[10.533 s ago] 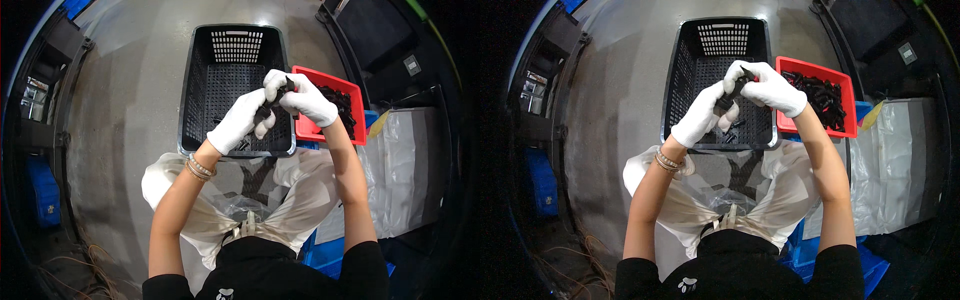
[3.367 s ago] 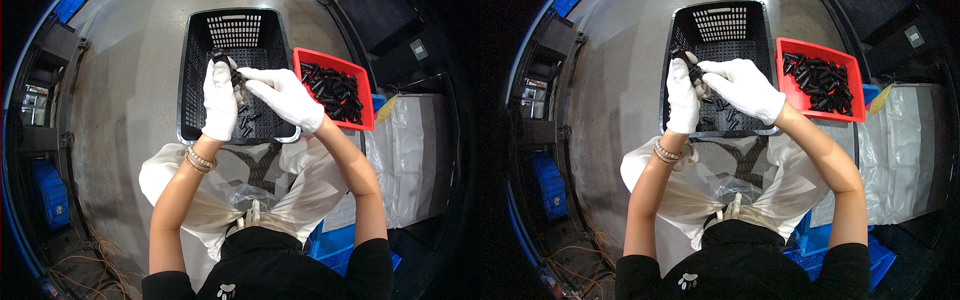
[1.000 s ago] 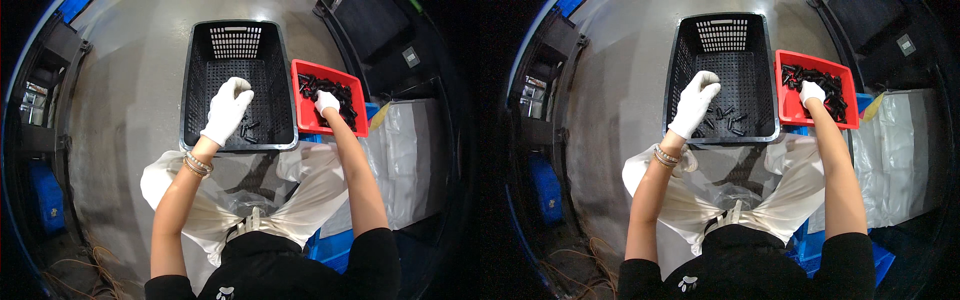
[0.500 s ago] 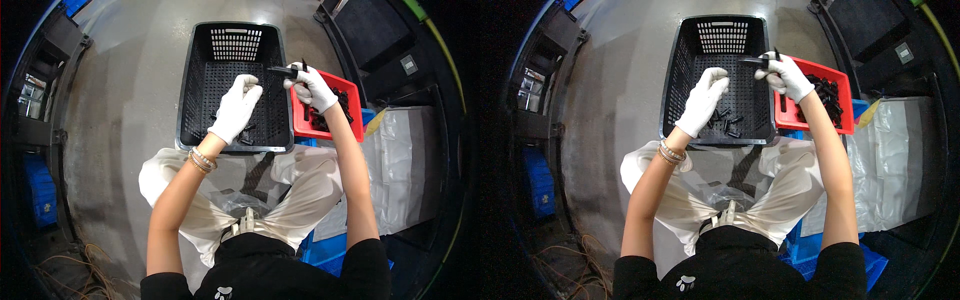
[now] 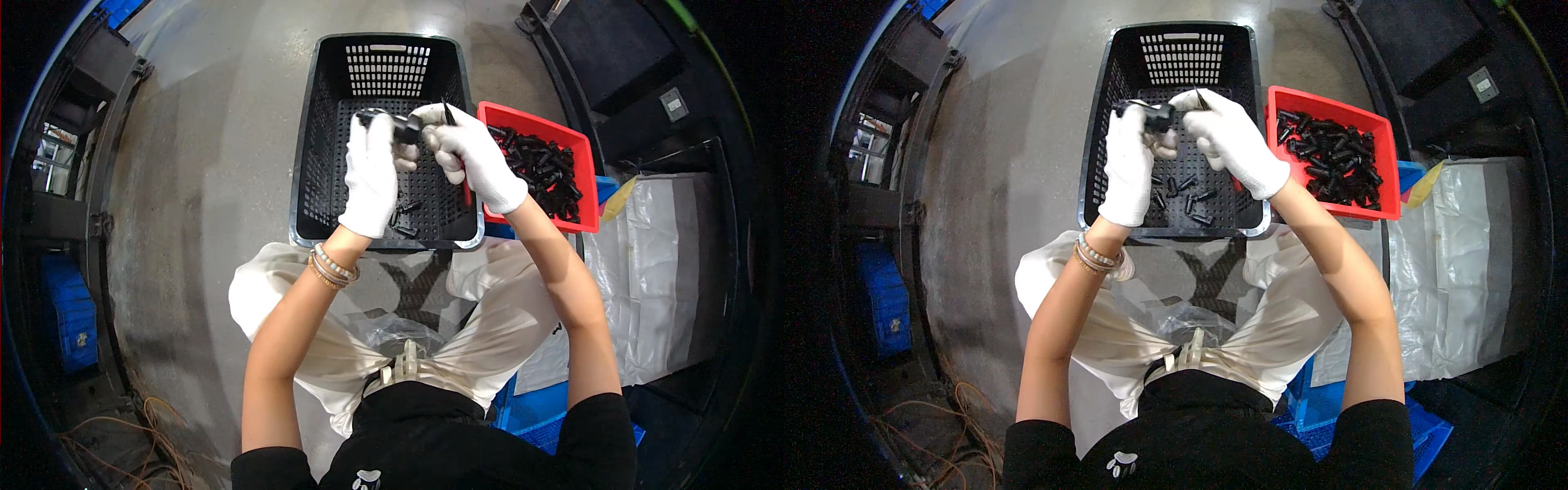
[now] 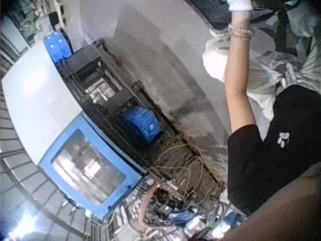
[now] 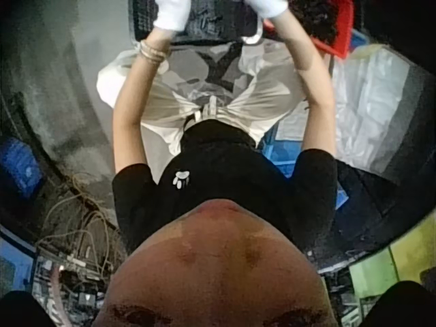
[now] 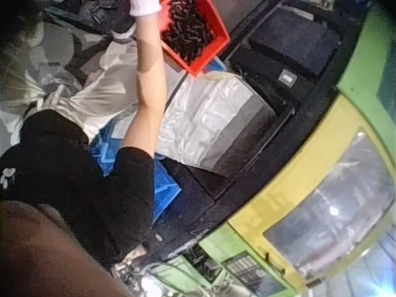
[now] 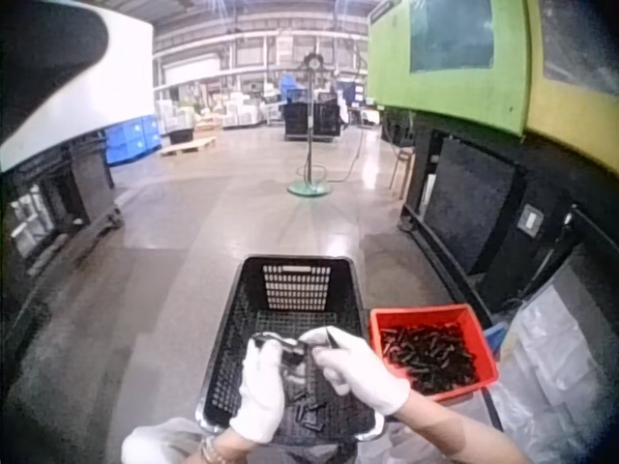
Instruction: The person inserts small plastic components into a larger black housing by hand.
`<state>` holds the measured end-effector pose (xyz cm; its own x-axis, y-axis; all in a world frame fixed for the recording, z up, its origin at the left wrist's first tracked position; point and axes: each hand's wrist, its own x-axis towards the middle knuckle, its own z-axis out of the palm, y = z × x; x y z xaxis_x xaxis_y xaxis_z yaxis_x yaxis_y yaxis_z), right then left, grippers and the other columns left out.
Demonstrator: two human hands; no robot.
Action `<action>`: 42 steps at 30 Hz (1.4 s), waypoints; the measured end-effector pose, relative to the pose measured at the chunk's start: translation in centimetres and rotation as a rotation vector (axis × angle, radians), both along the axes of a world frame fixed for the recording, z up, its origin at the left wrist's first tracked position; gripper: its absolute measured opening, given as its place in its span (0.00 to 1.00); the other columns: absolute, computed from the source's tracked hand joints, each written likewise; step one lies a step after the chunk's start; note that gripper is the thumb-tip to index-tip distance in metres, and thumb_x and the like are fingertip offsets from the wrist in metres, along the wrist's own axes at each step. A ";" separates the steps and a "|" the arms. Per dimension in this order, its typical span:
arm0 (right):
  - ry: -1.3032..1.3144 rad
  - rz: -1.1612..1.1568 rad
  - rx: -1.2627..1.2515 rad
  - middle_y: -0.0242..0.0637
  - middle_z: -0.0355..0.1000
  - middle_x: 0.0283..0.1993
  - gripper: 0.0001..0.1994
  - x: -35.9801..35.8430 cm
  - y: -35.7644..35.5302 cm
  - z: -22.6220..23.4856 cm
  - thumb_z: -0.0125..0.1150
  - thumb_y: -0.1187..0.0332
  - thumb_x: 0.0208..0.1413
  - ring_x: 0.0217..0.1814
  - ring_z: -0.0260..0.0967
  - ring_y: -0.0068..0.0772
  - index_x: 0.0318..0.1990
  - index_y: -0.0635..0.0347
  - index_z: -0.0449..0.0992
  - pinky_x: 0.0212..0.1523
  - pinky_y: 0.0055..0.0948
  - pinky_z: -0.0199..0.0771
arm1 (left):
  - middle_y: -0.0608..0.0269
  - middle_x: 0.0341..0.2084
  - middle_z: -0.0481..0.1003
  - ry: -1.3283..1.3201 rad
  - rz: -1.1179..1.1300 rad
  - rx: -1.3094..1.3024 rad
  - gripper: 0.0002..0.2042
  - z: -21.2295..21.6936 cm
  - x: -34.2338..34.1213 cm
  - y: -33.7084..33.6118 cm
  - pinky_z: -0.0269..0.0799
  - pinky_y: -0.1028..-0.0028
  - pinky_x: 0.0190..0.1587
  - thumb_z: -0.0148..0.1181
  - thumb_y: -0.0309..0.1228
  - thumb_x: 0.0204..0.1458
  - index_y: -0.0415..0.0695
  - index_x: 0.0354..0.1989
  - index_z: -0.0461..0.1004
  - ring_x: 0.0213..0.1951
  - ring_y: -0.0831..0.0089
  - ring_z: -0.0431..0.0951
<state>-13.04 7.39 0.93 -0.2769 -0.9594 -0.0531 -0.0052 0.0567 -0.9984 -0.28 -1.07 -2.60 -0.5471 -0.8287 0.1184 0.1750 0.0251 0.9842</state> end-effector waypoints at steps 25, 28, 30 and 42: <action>0.761 -0.083 -0.338 0.50 0.74 0.35 0.15 3.1 1.1 1.4 0.55 0.67 0.52 0.34 0.73 0.45 0.44 0.65 0.75 0.36 0.32 0.73 | 0.66 0.21 0.65 -0.025 0.285 -0.365 0.14 1.9 0.8 0.4 0.62 0.77 0.26 0.39 0.41 0.59 0.43 0.35 0.64 0.23 0.79 0.64; 0.686 -0.048 -0.305 0.50 0.74 0.36 0.14 3.0 1.2 1.7 0.55 0.68 0.52 0.34 0.74 0.43 0.45 0.66 0.74 0.38 0.30 0.73 | 0.65 0.21 0.65 -0.021 0.280 -0.319 0.14 1.8 0.8 0.5 0.62 0.76 0.26 0.39 0.42 0.59 0.43 0.35 0.64 0.22 0.78 0.64; 0.613 -0.031 -0.278 0.50 0.74 0.36 0.14 2.9 1.3 1.6 0.55 0.69 0.52 0.34 0.74 0.41 0.45 0.67 0.74 0.38 0.29 0.72 | 0.65 0.21 0.64 -0.015 0.266 -0.277 0.14 1.8 0.8 0.7 0.63 0.76 0.26 0.39 0.42 0.59 0.43 0.35 0.64 0.22 0.77 0.64; 0.482 0.075 -0.161 0.45 0.74 0.46 0.15 2.8 1.6 2.1 0.55 0.72 0.54 0.49 0.71 0.27 0.49 0.66 0.72 0.51 0.26 0.68 | 0.68 0.20 0.64 0.020 0.278 -0.344 0.14 1.3 0.9 0.4 0.62 0.79 0.25 0.40 0.43 0.60 0.44 0.35 0.63 0.21 0.80 0.63</action>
